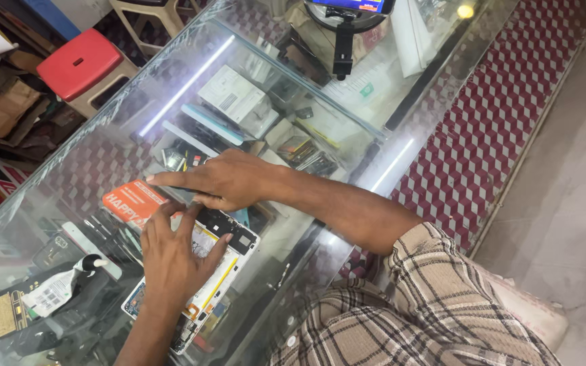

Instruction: The person uses a prying tool to separate the back cover from a smartphone chassis on a glass counter. They repeatedly pry along the edges and corners, then lift and reposition the phone to continue prying. The phone remains open with the battery exposed by the end.

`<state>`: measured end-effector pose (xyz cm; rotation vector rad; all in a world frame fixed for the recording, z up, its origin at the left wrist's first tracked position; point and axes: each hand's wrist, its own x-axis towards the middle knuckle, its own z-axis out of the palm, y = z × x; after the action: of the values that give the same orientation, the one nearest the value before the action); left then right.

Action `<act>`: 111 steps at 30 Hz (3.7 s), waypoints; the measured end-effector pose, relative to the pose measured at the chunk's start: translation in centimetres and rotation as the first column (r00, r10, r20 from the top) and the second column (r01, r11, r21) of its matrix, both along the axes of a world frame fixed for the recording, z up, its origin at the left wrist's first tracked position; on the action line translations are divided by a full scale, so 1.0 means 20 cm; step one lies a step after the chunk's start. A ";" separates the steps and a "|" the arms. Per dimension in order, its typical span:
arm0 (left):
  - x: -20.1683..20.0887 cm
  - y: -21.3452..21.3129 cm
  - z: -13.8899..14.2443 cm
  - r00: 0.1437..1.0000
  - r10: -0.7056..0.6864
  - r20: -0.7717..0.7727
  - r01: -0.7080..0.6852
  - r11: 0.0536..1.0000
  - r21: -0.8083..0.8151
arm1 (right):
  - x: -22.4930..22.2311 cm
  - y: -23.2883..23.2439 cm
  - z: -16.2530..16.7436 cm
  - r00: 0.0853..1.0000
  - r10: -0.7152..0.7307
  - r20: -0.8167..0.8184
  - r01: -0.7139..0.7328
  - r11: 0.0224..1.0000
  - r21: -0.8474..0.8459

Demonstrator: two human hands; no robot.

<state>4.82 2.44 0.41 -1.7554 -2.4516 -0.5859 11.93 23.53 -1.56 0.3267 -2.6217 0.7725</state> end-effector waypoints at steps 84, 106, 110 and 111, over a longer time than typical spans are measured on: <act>-0.03 -0.01 -0.02 1.000 -0.009 0.029 0.008 1.000 0.011 | -0.02 -0.03 -0.03 1.000 -0.013 0.026 0.013 1.000 0.002; -0.03 -0.02 -0.02 0.999 -0.018 0.034 0.018 1.000 0.008 | -0.04 -0.04 -0.06 1.000 -0.009 0.008 0.009 1.000 0.027; -0.03 -0.02 -0.02 0.999 -0.024 0.034 0.023 1.000 0.014 | -0.04 -0.03 -0.06 1.000 0.014 -0.007 -0.014 1.000 0.002; -0.03 -0.02 -0.02 0.999 -0.020 0.039 0.020 1.000 0.013 | -0.04 -0.03 -0.06 1.000 0.017 -0.011 -0.017 1.000 0.000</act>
<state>4.21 2.11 0.01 -1.7830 -2.4529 -0.6415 11.07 22.83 -2.83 0.3531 -2.6117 0.7745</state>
